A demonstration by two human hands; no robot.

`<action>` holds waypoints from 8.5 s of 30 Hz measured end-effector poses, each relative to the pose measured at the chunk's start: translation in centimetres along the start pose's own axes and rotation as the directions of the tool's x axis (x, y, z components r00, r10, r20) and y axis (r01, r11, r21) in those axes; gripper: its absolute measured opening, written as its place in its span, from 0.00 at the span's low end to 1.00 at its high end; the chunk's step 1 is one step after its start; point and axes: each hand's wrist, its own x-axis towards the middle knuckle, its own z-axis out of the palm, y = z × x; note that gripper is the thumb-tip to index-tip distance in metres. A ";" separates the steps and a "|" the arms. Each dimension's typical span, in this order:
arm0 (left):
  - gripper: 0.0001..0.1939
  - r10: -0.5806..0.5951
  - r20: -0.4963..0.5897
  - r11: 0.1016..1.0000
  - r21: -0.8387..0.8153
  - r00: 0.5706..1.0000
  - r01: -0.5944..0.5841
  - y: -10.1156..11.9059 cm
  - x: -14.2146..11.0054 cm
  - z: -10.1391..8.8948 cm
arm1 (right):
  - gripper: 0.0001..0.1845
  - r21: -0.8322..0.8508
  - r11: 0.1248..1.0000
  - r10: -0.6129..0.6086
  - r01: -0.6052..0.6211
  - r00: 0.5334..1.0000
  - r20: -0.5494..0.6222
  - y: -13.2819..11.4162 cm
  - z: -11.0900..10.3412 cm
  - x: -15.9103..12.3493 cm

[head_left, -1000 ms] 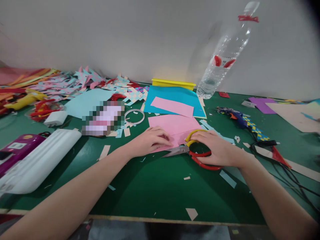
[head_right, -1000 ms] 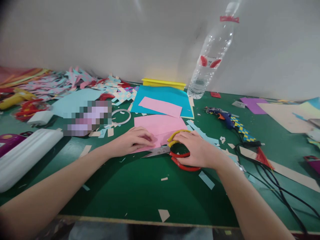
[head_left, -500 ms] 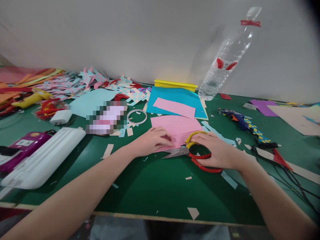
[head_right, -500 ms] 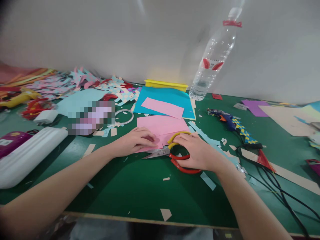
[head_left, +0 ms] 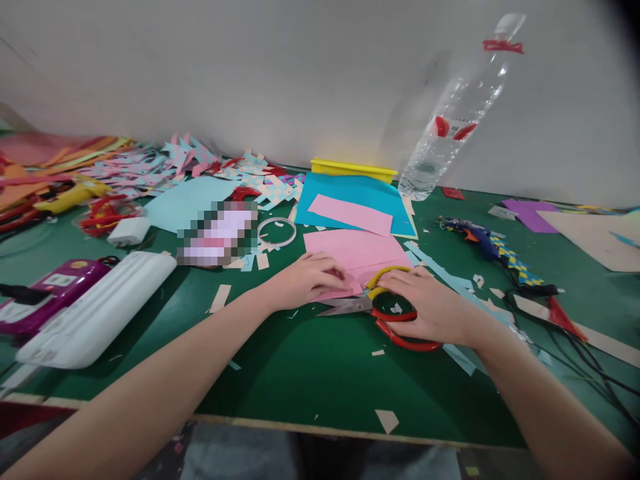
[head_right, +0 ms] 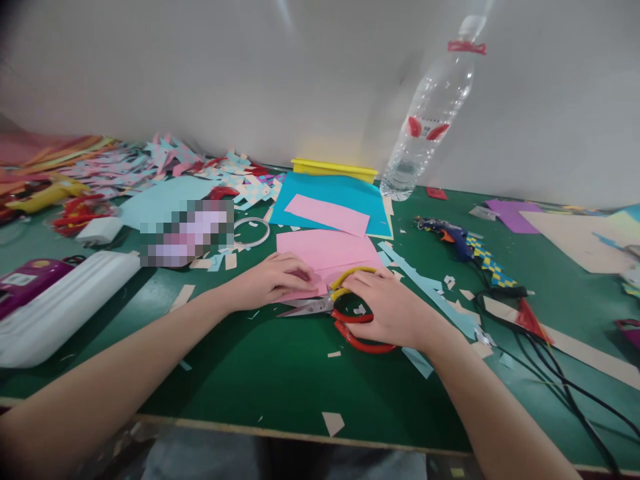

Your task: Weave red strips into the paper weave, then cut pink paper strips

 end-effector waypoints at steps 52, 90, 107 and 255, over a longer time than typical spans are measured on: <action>0.08 -0.411 -0.175 0.909 -0.153 0.895 0.387 2.7 0.2 -2.6 | 0.26 -0.140 0.833 0.308 -0.535 0.660 -0.685 7.9 -0.1 -2.1; 0.12 -0.396 -0.193 0.902 0.103 0.898 0.420 1.5 -0.4 -2.1 | 0.29 -0.165 0.916 0.293 -0.367 0.889 -0.351 8.5 -0.6 -3.1; 0.10 -0.451 -0.226 0.891 -0.163 0.863 0.423 1.4 -0.1 -2.2 | 0.26 -0.050 0.973 0.213 -0.224 0.962 -0.169 6.5 -1.7 -3.2; 0.20 -0.072 0.093 0.997 0.011 0.993 0.072 -0.4 1.3 0.5 | 0.24 0.069 0.995 0.065 -0.067 0.997 0.036 2.8 -1.0 -0.7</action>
